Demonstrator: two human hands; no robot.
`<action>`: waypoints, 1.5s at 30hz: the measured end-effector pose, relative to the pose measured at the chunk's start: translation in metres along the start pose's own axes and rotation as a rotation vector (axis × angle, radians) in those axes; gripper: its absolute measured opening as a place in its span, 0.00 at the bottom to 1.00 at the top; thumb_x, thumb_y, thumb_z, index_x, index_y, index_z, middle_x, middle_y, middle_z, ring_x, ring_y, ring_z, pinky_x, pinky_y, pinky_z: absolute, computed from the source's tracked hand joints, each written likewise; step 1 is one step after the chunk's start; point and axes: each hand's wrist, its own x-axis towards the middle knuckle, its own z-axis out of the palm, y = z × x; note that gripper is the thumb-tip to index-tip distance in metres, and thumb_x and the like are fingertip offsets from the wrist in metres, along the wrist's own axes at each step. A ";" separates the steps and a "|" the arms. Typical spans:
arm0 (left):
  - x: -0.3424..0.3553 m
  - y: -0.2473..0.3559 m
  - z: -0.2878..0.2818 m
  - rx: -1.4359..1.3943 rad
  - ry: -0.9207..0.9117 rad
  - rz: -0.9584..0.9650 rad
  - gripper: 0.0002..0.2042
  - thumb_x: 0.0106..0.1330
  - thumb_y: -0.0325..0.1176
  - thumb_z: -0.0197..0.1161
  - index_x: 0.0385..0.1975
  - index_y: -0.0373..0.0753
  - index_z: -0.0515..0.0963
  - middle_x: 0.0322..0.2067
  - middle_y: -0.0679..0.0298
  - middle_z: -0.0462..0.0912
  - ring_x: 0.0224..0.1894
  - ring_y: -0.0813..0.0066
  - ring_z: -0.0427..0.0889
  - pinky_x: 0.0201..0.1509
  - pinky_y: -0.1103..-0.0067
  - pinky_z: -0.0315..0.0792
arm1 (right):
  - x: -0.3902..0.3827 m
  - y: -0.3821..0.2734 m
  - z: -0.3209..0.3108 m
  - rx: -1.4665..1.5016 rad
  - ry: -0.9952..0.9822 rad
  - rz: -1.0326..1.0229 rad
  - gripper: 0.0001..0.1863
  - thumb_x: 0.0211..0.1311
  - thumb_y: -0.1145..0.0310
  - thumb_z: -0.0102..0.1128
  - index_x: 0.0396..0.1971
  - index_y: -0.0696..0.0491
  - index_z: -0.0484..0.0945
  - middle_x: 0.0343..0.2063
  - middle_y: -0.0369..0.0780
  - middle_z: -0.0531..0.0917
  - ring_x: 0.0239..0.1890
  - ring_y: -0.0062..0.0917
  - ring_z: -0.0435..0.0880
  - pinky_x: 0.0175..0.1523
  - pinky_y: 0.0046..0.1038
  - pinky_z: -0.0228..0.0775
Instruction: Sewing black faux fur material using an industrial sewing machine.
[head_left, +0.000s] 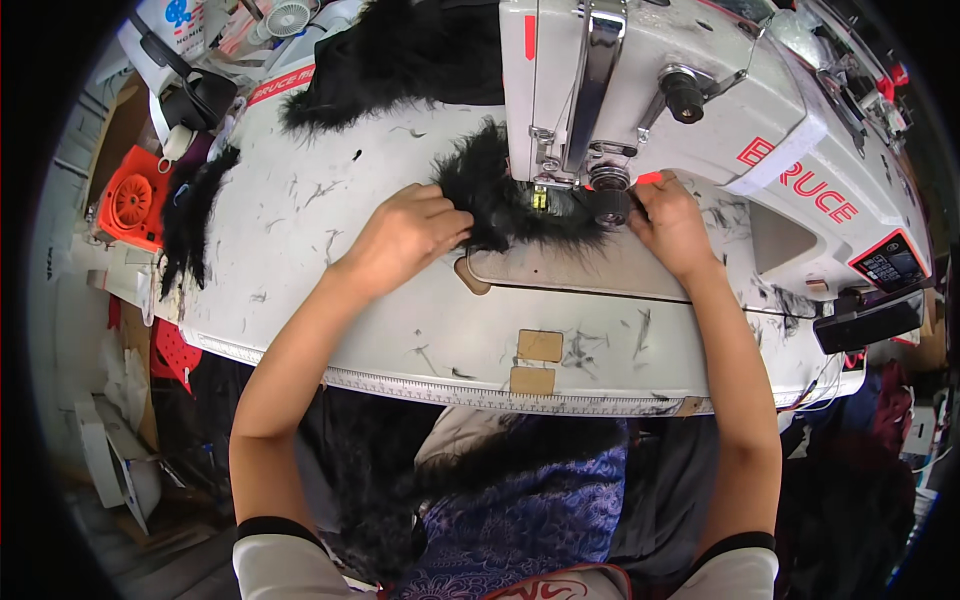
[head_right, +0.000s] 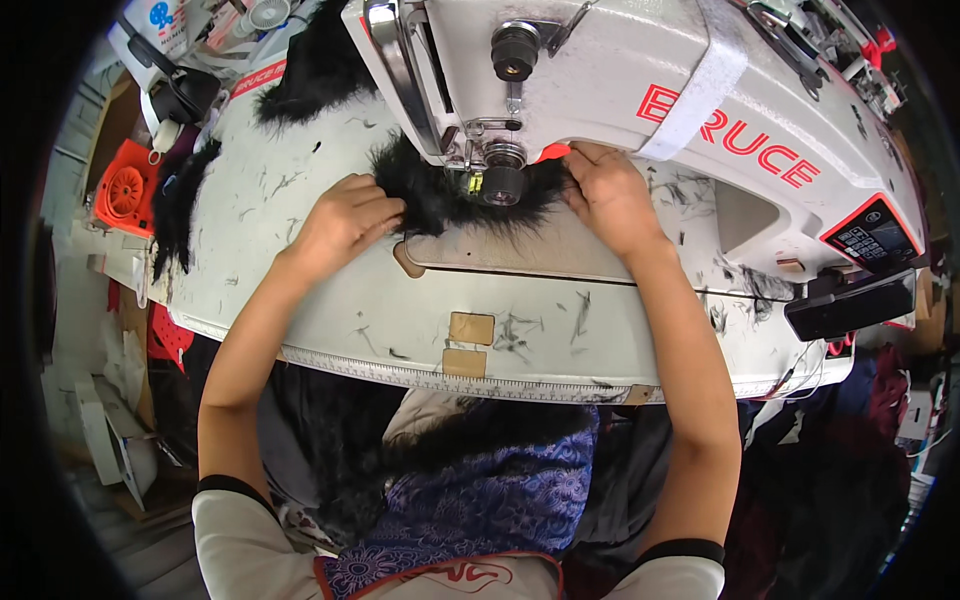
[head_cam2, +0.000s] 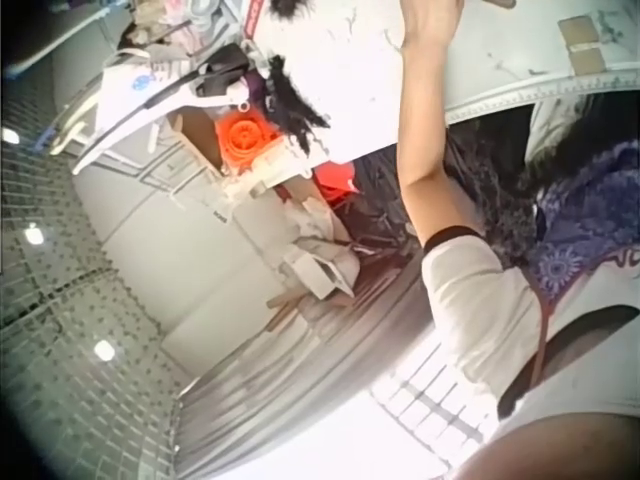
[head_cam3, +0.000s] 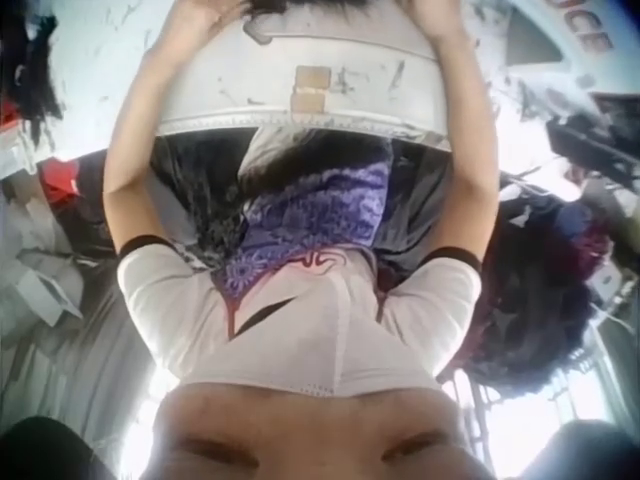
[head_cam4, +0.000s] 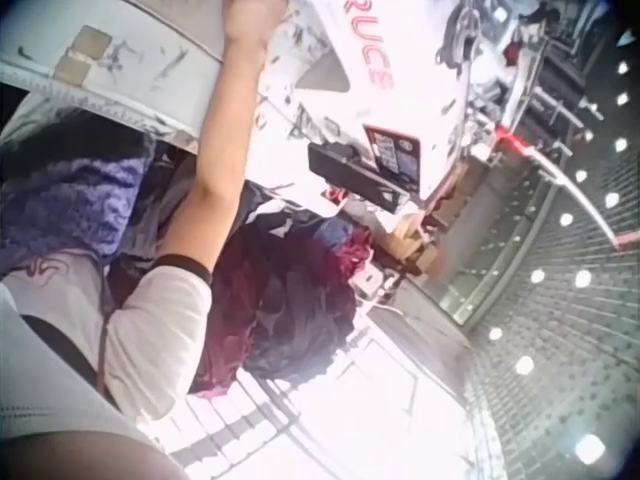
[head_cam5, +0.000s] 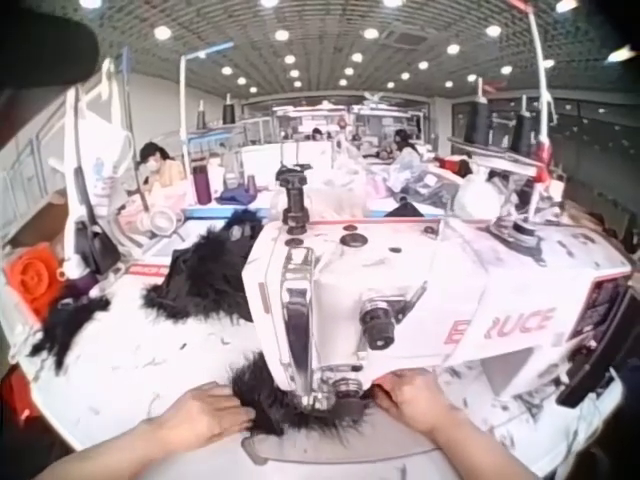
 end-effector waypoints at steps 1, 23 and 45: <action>-0.002 0.004 0.006 0.065 0.010 0.055 0.11 0.43 0.31 0.64 0.28 0.39 0.75 0.24 0.63 0.72 0.30 0.69 0.70 0.36 0.76 0.66 | -0.001 -0.003 -0.002 0.005 0.002 0.002 0.09 0.38 0.77 0.60 0.24 0.59 0.72 0.28 0.45 0.75 0.35 0.39 0.73 0.40 0.34 0.67; 0.012 0.023 0.039 -0.160 0.141 0.021 0.12 0.41 0.21 0.61 0.29 0.36 0.73 0.29 0.65 0.71 0.33 0.67 0.69 0.39 0.76 0.65 | -0.011 -0.006 -0.016 0.087 -0.035 -0.486 0.08 0.30 0.76 0.57 0.16 0.53 0.67 0.34 0.36 0.77 0.28 0.27 0.74 0.30 0.26 0.70; 0.011 0.017 0.042 -0.131 0.194 -0.041 0.12 0.42 0.21 0.60 0.28 0.43 0.78 0.27 0.68 0.70 0.34 0.74 0.69 0.45 0.76 0.54 | -0.024 -0.034 -0.009 0.020 -0.067 -0.263 0.15 0.39 0.78 0.61 0.32 0.53 0.78 0.32 0.39 0.79 0.29 0.30 0.79 0.32 0.27 0.73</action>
